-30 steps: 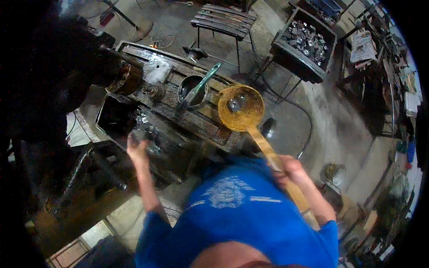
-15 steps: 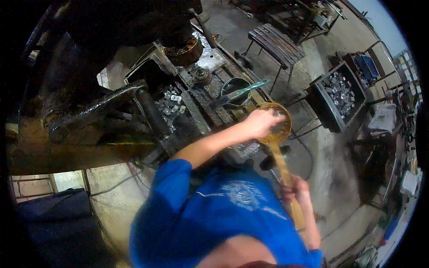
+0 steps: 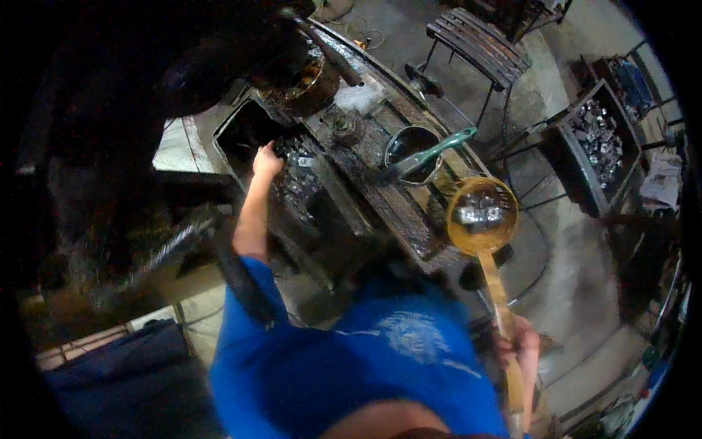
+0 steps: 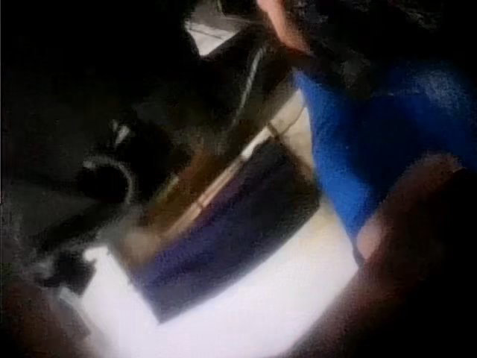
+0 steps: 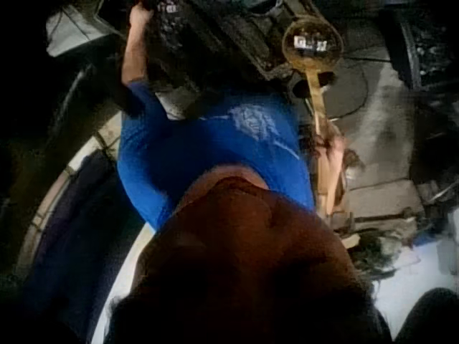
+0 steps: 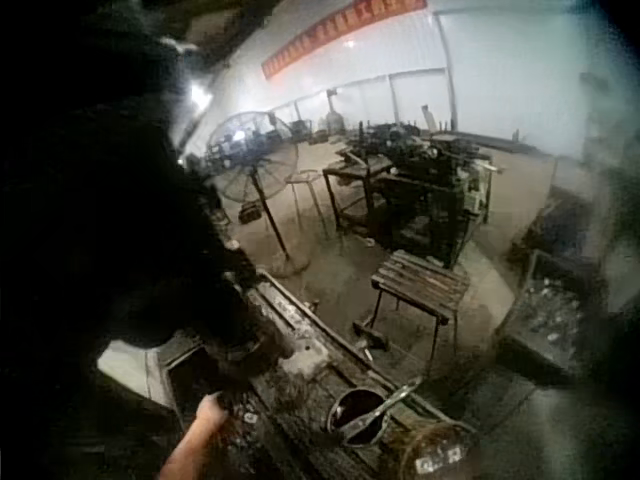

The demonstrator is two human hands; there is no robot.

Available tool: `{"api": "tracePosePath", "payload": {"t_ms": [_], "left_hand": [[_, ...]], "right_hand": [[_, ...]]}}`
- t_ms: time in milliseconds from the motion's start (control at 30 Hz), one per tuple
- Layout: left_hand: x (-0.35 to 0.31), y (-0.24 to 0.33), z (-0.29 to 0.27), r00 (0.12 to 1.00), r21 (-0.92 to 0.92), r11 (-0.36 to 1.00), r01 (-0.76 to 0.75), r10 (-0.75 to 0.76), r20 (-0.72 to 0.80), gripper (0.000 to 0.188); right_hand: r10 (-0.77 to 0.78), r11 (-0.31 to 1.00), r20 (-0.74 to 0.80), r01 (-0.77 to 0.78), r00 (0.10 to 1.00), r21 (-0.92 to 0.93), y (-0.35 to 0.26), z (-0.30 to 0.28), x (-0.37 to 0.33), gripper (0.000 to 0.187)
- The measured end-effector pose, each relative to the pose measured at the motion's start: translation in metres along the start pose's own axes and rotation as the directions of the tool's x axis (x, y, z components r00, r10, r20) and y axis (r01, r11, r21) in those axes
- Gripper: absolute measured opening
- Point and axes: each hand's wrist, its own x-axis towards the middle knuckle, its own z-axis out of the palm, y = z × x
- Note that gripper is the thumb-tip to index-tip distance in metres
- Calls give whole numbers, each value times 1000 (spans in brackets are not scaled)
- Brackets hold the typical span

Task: The person repeatedly picks up small metal parts from a workbench and washes them in a bucket of liquid using a yellow mesh strainer. They then transfer the washed parts into a blue bin. The process is repeated multiple times throughout the clip.

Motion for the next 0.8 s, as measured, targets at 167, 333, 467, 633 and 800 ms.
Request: {"api": "tracePosePath", "payload": {"t_ms": [167,333,467,633,800], "left_hand": [[53,-25,28,987,286,952,-111,73,142,66],[78,-43,60,953,237,925,-298,275,126,44],[77,-23,47,946,261,923,-283,224,236,35],[85,-16,35,945,210,935,-287,240,221,40],[111,-57,76,936,341,887,-312,224,272,44]], "right_hand": [[83,993,-160,-68,984,100,-3,-9,0,46],[-28,951,-543,189,839,244,16,0,1,44],[24,932,-486,156,874,328,21,-5,0,45],[-25,943,-476,179,879,282,21,3,5,46],[-208,935,-523,325,827,142,30,5,3,45]]}}
